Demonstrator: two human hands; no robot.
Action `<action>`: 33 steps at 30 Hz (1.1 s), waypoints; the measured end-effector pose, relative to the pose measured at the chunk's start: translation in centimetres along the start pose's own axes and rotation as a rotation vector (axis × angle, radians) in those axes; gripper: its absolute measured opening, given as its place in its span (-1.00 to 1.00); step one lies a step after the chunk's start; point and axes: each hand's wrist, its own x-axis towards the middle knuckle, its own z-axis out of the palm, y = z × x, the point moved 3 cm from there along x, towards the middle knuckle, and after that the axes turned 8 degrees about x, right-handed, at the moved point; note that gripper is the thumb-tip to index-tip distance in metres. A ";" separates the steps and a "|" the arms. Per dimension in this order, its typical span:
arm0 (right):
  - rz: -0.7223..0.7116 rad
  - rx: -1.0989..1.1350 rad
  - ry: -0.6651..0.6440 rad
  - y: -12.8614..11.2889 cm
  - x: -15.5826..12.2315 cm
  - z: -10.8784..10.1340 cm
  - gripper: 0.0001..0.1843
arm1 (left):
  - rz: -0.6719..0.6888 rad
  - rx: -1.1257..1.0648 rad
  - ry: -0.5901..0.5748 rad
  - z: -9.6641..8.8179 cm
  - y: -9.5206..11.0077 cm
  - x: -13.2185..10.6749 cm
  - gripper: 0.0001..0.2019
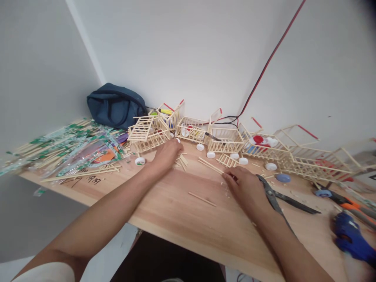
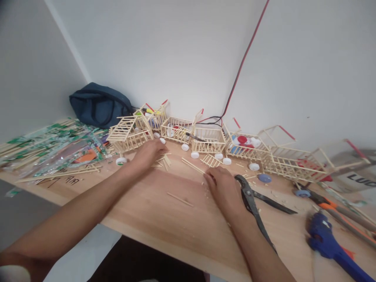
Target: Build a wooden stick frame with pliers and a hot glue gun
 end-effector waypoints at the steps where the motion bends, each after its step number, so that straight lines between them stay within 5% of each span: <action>1: -0.008 0.000 0.002 0.0 0.0 0.0 -0.80 | -0.006 0.049 -0.021 0.0 0.1 0.0 -0.81; 11: 0.023 -0.004 0.013 0.0 -0.1 0.0 -0.78 | 0.000 0.400 -0.132 -0.1 1.8 -0.2 -0.79; 33: -0.012 0.194 0.097 -1.0 0.0 -0.7 -0.79 | 0.057 0.337 -0.080 0.2 2.2 -0.8 -0.71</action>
